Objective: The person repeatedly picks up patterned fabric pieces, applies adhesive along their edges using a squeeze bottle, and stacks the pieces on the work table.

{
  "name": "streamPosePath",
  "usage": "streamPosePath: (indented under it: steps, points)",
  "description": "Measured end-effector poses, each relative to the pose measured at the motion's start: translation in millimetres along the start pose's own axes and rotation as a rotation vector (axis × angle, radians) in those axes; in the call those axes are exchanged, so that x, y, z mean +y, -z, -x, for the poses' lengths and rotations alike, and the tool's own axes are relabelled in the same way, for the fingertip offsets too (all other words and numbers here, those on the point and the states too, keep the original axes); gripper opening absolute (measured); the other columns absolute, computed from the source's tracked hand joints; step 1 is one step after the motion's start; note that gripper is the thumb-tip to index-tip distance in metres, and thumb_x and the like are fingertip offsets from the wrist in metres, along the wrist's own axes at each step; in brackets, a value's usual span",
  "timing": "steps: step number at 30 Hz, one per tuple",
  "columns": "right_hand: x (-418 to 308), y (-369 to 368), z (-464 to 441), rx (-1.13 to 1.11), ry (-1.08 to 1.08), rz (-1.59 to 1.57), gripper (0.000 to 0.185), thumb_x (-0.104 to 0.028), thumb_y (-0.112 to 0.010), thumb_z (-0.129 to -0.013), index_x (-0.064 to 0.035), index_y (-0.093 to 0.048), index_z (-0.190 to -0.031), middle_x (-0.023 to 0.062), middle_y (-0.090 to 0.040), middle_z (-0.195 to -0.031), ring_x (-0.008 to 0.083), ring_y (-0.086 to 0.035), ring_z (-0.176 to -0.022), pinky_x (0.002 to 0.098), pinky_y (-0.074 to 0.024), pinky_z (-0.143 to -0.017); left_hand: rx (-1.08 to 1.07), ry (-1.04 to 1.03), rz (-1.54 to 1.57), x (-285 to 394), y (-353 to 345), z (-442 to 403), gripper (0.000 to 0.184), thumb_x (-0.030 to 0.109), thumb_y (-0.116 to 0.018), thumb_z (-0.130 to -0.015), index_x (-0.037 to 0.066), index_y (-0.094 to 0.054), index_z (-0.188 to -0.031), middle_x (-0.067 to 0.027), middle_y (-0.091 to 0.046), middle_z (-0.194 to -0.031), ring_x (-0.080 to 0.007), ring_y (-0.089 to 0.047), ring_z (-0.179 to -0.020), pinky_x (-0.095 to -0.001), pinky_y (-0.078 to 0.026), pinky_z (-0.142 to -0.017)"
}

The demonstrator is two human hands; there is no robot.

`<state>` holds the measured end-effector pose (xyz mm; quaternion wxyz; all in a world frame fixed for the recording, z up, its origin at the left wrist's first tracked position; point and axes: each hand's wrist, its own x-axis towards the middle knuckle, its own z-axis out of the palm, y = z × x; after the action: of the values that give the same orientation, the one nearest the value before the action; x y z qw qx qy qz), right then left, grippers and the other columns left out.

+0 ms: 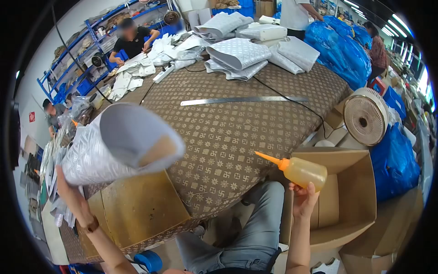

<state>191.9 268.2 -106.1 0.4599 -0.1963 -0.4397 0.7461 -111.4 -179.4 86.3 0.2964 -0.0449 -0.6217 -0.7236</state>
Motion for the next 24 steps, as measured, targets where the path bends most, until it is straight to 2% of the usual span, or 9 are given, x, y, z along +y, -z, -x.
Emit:
streamPosePath:
  steps: [1, 3, 5, 7, 12, 14, 16, 19, 24]
  points:
    - [-2.5, -3.5, 2.0, 0.025, 0.045, -0.042, 0.057, -0.043, -0.06, -0.086, -0.0058, -0.045, -0.126, 0.01, -0.058, -0.111, 0.0206, -0.057, -0.087, 0.0296, -0.0478, -0.068, -0.232, 0.182, 0.212, 2.6, -15.6, -6.1, 0.038, 0.029, -0.05, -0.096, -0.002, -0.053, -0.119, -0.0119, -0.06, -0.117, -0.0216, -0.057, -0.107, -0.0359, -0.042, -0.095]
    - [-7.7, -9.3, 5.2, 0.073, 0.135, -0.119, 0.062, -0.045, -0.062, -0.084, -0.0065, -0.042, -0.13, 0.0098, -0.055, -0.118, 0.021, -0.056, -0.093, 0.0292, -0.0476, -0.067, -0.433, 0.302, 0.268, -9.4, -63.0, 9.0, 0.031, 0.025, -0.052, -0.096, -0.001, -0.059, -0.11, -0.0073, -0.063, -0.103, -0.0144, -0.059, -0.095, -0.0294, -0.044, -0.086]
    - [-13.9, -8.2, 6.0, 0.089, 0.159, -0.129, 0.066, -0.047, -0.063, -0.083, -0.0071, -0.041, -0.13, 0.0094, -0.053, -0.12, 0.0212, -0.056, -0.095, 0.029, -0.0476, -0.068, -0.634, 0.202, 0.143, -39.2, -100.0, 22.8, 0.028, 0.025, -0.054, -0.095, 0.0, -0.061, -0.104, -0.0059, -0.063, -0.099, -0.0124, -0.057, -0.09, -0.0266, -0.044, -0.082]
    - [-20.0, -0.7, 8.9, 0.095, 0.232, -0.159, 0.073, -0.05, -0.065, -0.079, -0.0081, -0.039, -0.132, 0.0087, -0.051, -0.124, 0.0214, -0.055, -0.099, 0.0288, -0.0475, -0.068, -0.68, 0.189, 0.118, -35.9, -143.0, 46.4, 0.025, 0.025, -0.056, -0.094, 0.001, -0.062, -0.1, -0.0043, -0.063, -0.097, -0.0092, -0.056, -0.086, -0.0238, -0.044, -0.077]
    - [-21.9, 34.9, 7.2, 0.049, 0.173, -0.09, 0.082, -0.055, -0.069, -0.074, -0.0082, -0.038, -0.134, 0.0069, -0.05, -0.125, 0.0215, -0.055, -0.102, 0.0295, -0.0486, -0.072, -0.898, 0.217, 0.079, -15.6, -208.0, 34.8, 0.026, 0.025, -0.06, -0.092, 0.001, -0.063, -0.098, -0.0008, -0.064, -0.089, -0.0062, -0.057, -0.078, -0.0216, -0.044, -0.072]
    - [-9.4, 39.7, 2.0, 0.129, 0.225, 0.085, 0.086, -0.055, -0.074, -0.069, -0.0062, -0.038, -0.13, 0.0069, -0.052, -0.118, 0.0207, -0.055, -0.101, 0.0324, -0.0482, -0.076, -1.077, 0.223, 0.013, -12.6, -225.0, 33.8, 0.026, 0.025, -0.062, -0.091, 0.0, -0.064, -0.098, 0.0007, -0.064, -0.085, -0.0053, -0.057, -0.074, -0.0206, -0.045, -0.069]
    - [-7.6, 38.5, -3.1, 0.179, 0.245, 0.174, 0.088, -0.055, -0.077, -0.067, -0.0052, -0.039, -0.129, 0.0069, -0.053, -0.115, 0.0203, -0.055, -0.101, 0.0339, -0.048, -0.078, -1.093, 0.27, -0.028, -28.8, -236.6, 45.1, 0.026, 0.025, -0.063, -0.09, 0.0, -0.064, -0.098, 0.0004, -0.065, -0.085, -0.0056, -0.058, -0.073, -0.0207, -0.045, -0.068]
    - [-18.5, 15.8, -14.4, -0.14, 0.313, 0.482, 0.086, -0.054, -0.083, -0.06, -0.0028, -0.043, -0.117, 0.0043, -0.052, -0.103, 0.0162, -0.053, -0.094, 0.0305, -0.0453, -0.08, -1.117, 0.368, -0.119, -59.3, -246.1, 63.7, 0.025, 0.024, -0.065, -0.089, 0.0, -0.064, -0.097, -0.0002, -0.065, -0.084, -0.0063, -0.058, -0.071, -0.0209, -0.046, -0.065]
    - [1.8, 6.7, -19.3, -0.127, 0.286, 0.612, 0.083, -0.057, -0.082, -0.058, -0.0024, -0.044, -0.107, 0.0033, -0.049, -0.096, 0.0137, -0.051, -0.09, 0.0284, -0.0434, -0.08, -1.098, 0.528, -0.16, -81.1, -237.4, 79.7, 0.026, 0.022, -0.067, -0.087, -0.002, -0.064, -0.099, -0.0037, -0.067, -0.088, -0.0074, -0.061, -0.074, -0.021, -0.048, -0.065]
